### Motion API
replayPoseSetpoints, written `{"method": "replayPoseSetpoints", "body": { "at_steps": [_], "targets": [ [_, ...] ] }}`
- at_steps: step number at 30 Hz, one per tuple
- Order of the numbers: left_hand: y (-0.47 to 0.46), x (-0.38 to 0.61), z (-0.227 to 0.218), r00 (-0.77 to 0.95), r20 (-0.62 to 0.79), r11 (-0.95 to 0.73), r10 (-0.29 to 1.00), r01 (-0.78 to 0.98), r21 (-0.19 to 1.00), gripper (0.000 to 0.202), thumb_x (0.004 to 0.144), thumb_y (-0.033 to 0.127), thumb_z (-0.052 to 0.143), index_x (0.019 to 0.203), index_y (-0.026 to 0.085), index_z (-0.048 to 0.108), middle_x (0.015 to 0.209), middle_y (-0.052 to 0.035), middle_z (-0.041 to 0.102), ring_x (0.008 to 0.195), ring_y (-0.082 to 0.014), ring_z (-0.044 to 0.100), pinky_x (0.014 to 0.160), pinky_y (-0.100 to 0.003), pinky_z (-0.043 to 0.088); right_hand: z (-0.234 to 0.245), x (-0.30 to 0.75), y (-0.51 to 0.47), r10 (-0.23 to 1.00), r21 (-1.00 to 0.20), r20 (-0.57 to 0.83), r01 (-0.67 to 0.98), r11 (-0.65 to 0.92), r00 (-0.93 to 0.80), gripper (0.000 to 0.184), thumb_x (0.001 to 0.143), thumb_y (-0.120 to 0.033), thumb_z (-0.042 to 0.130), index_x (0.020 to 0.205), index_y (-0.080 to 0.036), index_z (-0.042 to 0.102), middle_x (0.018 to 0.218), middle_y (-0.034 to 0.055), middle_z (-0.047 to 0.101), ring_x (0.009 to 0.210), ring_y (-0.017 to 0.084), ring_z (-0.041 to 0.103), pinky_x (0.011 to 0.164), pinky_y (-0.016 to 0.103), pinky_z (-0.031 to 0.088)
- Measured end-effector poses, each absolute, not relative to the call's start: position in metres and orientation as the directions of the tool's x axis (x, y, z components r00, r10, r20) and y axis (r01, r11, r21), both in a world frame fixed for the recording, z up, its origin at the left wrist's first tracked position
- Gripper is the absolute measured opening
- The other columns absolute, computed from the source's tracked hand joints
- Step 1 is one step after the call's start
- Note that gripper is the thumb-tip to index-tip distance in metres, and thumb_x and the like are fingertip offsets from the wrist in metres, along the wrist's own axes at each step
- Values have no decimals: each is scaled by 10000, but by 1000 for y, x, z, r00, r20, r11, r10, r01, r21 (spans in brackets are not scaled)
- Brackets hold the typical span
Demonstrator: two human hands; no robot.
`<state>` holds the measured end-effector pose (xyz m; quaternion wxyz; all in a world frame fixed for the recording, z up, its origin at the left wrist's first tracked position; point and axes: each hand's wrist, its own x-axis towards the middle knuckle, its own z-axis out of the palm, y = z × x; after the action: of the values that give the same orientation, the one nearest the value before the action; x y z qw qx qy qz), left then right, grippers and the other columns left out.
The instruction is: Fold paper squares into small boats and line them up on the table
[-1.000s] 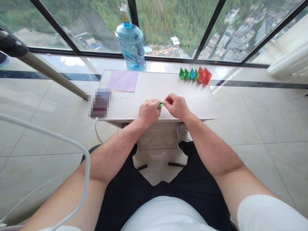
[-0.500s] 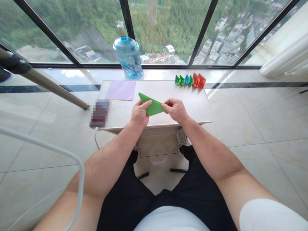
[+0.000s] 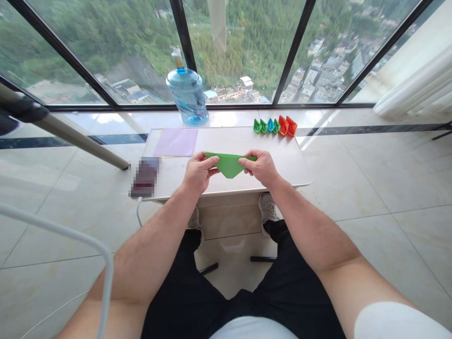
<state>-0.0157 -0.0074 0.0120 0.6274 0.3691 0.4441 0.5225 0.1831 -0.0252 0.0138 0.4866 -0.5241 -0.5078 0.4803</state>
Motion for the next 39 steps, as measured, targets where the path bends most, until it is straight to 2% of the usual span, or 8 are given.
{"method": "replayPoseSetpoints", "body": {
  "at_steps": [4, 10, 16, 19, 24, 39],
  "targets": [
    [-3, -27, 19, 139, -144, 163, 980, -134, 978, 342, 532, 284, 880, 774, 158, 674, 715, 0, 676, 620, -148, 654, 497, -244, 538, 17, 186, -27, 999, -997, -1, 72, 2, -47, 225, 701, -348, 793, 742, -140, 718, 503, -24, 604, 440, 84, 511, 414, 202, 389],
    [-2, -33, 23, 234, -94, 95, 968, 7, 995, 267, 557, 290, 880, 733, 132, 758, 643, -34, 685, 564, -149, 638, 488, -248, 545, 22, 186, -29, 988, -998, -21, 69, -10, -150, 341, 703, -375, 786, 936, -128, 814, 576, -6, 658, 458, 93, 542, 423, 224, 423],
    [-6, -40, 29, 274, -56, 61, 960, -12, 998, 278, 609, 293, 855, 843, 147, 817, 711, -52, 718, 600, -154, 652, 526, -271, 588, 20, 188, -29, 983, -1000, -6, 10, -4, -183, 354, 698, -363, 796, 990, -166, 830, 621, 9, 690, 481, 102, 574, 433, 231, 409],
    [-6, -41, 30, 259, -34, 45, 965, -37, 998, 251, 607, 294, 860, 807, 150, 811, 705, -52, 711, 603, -155, 651, 520, -272, 588, 18, 189, -29, 982, -999, 19, -50, 10, -190, 305, 689, -353, 801, 943, -187, 837, 644, 9, 702, 503, 100, 567, 460, 243, 435],
    [-6, -41, 30, 257, -11, 29, 966, -65, 997, 231, 584, 294, 881, 734, 147, 786, 707, -53, 709, 595, -148, 650, 536, -275, 594, 17, 189, -28, 984, -995, 30, -104, 11, -178, 222, 675, -299, 792, 862, -188, 835, 572, -10, 665, 510, 103, 557, 501, 259, 469],
    [-6, -39, 27, 239, -34, 48, 970, -55, 997, 153, 613, 246, 801, 715, 144, 749, 678, -30, 693, 598, -159, 655, 571, -299, 593, 10, 190, -25, 990, -994, -14, -108, -29, -141, 182, 688, -275, 718, 812, -165, 794, 583, -12, 656, 492, 107, 562, 509, 257, 491]
  ]
}}
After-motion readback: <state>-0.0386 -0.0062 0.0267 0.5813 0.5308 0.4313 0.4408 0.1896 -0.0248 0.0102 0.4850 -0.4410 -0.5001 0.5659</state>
